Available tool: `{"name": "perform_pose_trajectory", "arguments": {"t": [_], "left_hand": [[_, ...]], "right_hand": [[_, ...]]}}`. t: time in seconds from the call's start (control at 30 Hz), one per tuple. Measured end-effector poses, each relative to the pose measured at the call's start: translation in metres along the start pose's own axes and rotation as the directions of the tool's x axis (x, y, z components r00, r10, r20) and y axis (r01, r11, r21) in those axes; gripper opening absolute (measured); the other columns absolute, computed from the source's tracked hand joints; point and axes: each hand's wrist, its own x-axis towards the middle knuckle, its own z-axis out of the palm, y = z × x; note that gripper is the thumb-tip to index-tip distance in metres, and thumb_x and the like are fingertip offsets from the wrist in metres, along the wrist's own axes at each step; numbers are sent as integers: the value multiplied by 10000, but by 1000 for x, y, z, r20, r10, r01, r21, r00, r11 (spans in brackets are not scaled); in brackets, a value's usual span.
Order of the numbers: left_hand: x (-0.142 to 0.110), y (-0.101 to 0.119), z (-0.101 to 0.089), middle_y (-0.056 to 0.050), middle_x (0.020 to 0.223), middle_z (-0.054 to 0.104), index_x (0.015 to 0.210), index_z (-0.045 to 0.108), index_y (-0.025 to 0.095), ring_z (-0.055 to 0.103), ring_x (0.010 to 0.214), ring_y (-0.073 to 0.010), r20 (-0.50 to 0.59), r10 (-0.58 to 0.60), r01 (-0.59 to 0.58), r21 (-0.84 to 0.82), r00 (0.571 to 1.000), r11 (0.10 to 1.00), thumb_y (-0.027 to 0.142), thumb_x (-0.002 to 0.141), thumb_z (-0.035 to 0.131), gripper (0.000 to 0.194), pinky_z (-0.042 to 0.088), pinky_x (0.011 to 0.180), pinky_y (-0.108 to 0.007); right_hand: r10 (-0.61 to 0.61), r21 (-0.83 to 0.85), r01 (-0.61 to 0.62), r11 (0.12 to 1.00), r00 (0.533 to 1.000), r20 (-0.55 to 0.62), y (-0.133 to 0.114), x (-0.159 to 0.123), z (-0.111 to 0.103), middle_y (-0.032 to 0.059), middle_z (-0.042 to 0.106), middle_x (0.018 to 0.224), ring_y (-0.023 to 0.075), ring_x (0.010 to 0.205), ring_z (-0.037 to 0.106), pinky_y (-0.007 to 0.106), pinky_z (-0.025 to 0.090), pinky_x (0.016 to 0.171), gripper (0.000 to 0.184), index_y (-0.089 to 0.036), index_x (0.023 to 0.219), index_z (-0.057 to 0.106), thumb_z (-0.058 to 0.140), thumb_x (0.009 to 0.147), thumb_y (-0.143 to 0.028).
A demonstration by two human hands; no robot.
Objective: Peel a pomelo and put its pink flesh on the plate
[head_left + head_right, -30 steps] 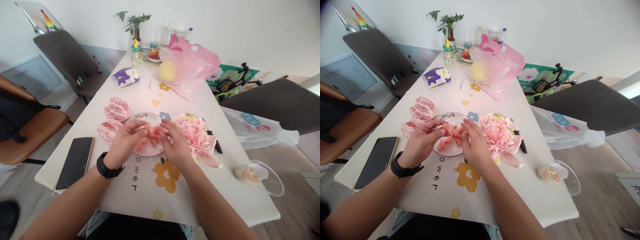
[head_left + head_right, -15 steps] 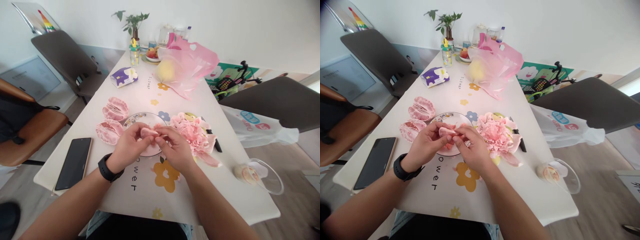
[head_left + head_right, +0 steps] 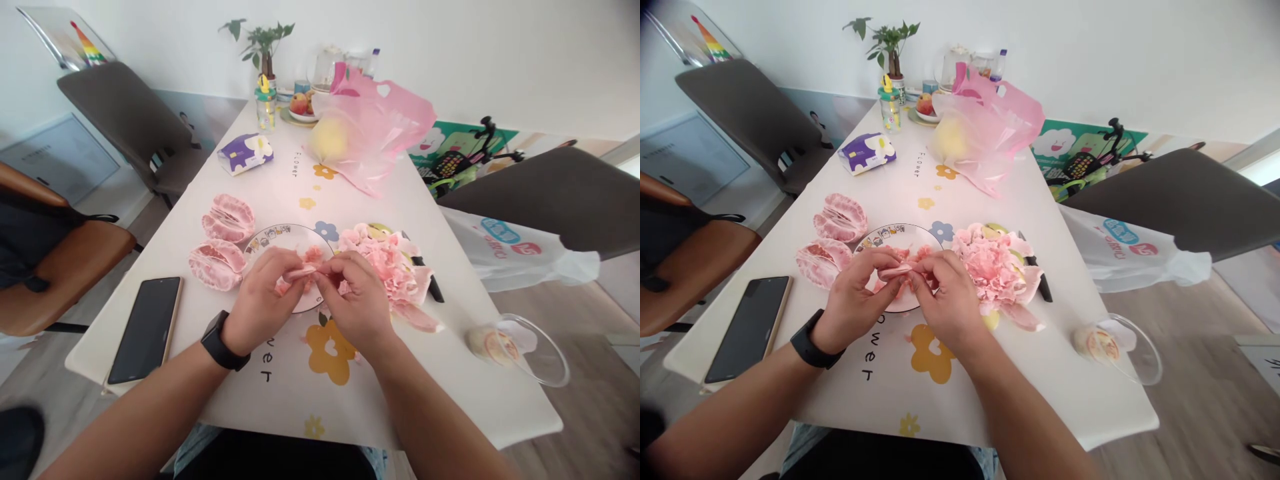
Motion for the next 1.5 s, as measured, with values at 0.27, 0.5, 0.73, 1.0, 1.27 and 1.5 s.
{"name": "perform_pose_trajectory", "arguments": {"t": [0.27, 0.5, 0.73, 1.0, 1.27, 1.5], "left_hand": [[0, -3, 1, -71, 1064, 712, 1031, 668, 236, 675, 1097, -222, -1, 94, -94, 48, 996, 994, 159, 956, 644, 110, 553, 977, -407], [0, -4, 3, -60, 1019, 722, 1015, 673, 238, 675, 1046, -218, -19, 209, -207, 72, 978, 976, 91, 930, 645, 172, 569, 949, -406], [-1, -3, 7, -62, 987, 722, 985, 693, 243, 693, 1007, -218, -54, 179, -173, 100, 982, 980, 105, 940, 623, 161, 590, 945, -413], [-3, -4, 6, -75, 1021, 711, 962, 664, 227, 685, 1022, -228, -67, 54, -45, 124, 996, 991, 153, 943, 619, 89, 569, 939, -411], [-10, 0, 10, -98, 1218, 679, 1087, 587, 243, 672, 1139, -234, 69, -146, 157, -195, 987, 968, 251, 917, 709, 209, 601, 838, -351], [-4, 3, 1, -121, 1353, 634, 1097, 501, 262, 671, 1162, -225, 378, -189, 397, -608, 906, 687, 272, 908, 727, 295, 598, 899, -382]], "right_hand": [[248, 119, -267, 956, 957, 149, -5, 6, -6, 7, 682, 858, 150, 714, 610, 305, 508, 641, 72, -234, 818, 691, 706, 884, -260], [359, 240, -426, 872, 892, 275, -2, 9, -7, -5, 668, 794, 149, 645, 595, 292, 502, 559, 130, -226, 795, 687, 735, 844, -336], [272, 204, -286, 936, 958, 96, -5, 3, 7, -8, 624, 795, 138, 669, 555, 278, 469, 582, 102, -229, 743, 621, 672, 830, -212], [38, 126, -43, 991, 999, 37, -9, -2, 13, 1, 605, 830, 144, 688, 540, 286, 487, 610, 133, -244, 755, 588, 641, 836, -153], [275, 412, -287, 865, 957, 90, -4, -2, 10, 4, 661, 847, 162, 731, 652, 310, 552, 652, 105, -244, 817, 566, 637, 876, -194], [213, 401, -201, 894, 977, 17, 0, -3, 6, 9, 674, 864, 167, 752, 644, 318, 550, 665, 119, -250, 803, 567, 667, 839, -197]]}}
